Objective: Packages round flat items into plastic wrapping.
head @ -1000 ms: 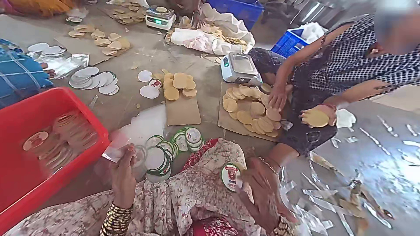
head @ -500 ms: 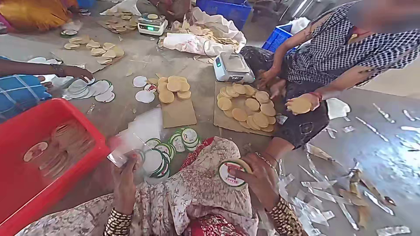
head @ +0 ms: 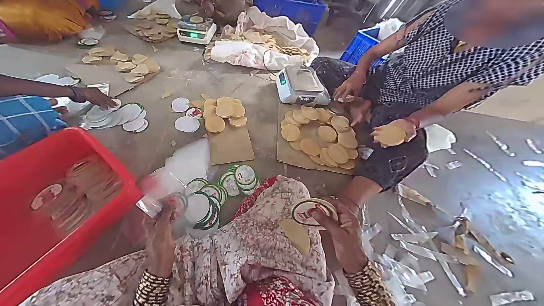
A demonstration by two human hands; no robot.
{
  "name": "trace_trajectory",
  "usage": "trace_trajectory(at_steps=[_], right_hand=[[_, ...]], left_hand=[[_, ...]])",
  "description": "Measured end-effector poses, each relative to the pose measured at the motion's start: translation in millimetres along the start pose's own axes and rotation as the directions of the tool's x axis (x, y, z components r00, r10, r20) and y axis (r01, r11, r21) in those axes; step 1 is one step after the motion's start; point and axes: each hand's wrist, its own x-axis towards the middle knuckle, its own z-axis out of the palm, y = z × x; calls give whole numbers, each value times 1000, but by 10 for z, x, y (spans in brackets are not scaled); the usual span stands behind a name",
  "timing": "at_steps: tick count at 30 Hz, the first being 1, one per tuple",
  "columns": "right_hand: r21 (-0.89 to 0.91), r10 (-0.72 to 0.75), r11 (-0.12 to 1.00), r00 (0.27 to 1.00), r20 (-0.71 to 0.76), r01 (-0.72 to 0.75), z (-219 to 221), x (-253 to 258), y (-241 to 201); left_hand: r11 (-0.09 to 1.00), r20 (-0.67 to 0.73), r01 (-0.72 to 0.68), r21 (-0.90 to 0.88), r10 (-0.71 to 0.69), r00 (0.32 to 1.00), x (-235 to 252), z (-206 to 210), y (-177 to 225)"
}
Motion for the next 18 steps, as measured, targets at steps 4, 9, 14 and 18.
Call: trace_trajectory(at_steps=[4, 9, 14, 18], right_hand=[[-52, 164, 986, 956, 244, -156, -125, -43, -146], [-577, 299, 812, 914, 274, -93, -1, -152, 99], [-669, 318, 743, 887, 335, -14, 81, -98, 11], [-394, 206, 916, 931, 301, -75, 78, -118, -21]], left_hand=[[1000, 8, 0, 12, 0, 1000, 13, 21, -4], [1000, 17, -3, -1, 3, 1000, 14, 34, -3], [999, -15, 39, 6, -39, 999, -4, 28, 26], [1000, 9, 7, 4, -7, 1000, 7, 17, -1]])
